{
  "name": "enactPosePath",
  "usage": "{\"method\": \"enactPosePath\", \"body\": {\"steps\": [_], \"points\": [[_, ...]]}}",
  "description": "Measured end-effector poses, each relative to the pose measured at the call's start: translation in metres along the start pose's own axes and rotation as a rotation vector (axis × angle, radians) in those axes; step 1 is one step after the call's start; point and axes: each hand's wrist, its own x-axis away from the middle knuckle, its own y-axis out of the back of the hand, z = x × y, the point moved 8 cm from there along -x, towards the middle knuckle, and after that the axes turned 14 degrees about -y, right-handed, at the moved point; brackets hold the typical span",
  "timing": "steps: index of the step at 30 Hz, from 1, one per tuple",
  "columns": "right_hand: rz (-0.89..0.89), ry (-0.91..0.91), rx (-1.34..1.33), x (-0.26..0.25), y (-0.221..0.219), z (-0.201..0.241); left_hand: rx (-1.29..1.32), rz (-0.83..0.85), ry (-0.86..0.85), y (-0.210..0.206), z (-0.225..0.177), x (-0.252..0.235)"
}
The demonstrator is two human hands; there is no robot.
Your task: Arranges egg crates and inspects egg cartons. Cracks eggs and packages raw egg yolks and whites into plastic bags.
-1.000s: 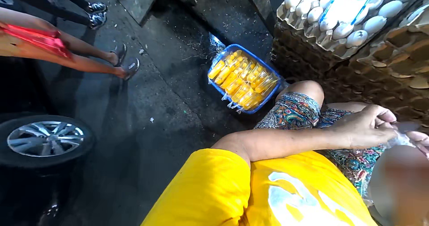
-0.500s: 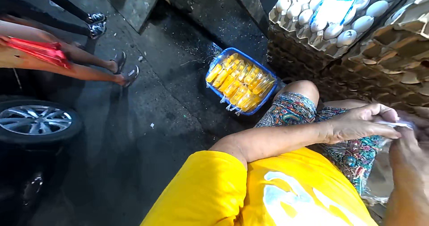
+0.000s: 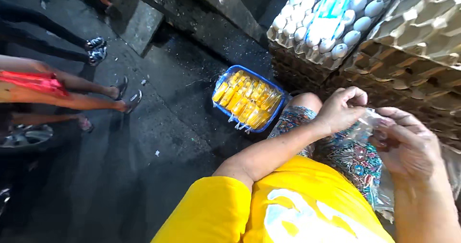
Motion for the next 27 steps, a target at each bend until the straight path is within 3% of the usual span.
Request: {"method": "enactPosePath", "body": {"steps": [3, 8, 12, 18, 23, 27], "points": [[-0.107, 0.043, 0.109, -0.003, 0.0, 0.007, -0.068, 0.055, -0.054, -0.006, -0.013, -0.003], [-0.434, 0.291, 0.611, -0.005, 0.008, 0.061, -0.449, 0.121, -0.269, -0.02, -0.051, -0.008], [-0.42, 0.411, 0.741, -0.01, 0.001, 0.095, -0.663, 0.126, -0.434, -0.02, -0.073, -0.029], [-0.336, 0.615, 0.714, -0.001, 0.007, 0.138, -0.685, 0.182, -0.507, -0.018, -0.114, -0.075], [-0.614, 0.694, 0.569, 0.0, 0.053, 0.155, -0.908, 0.157, -0.477, 0.009, -0.158, -0.125], [-0.661, 0.626, 0.544, -0.034, 0.065, 0.154, -1.079, 0.168, -0.462, 0.012, -0.188, -0.157]]}}
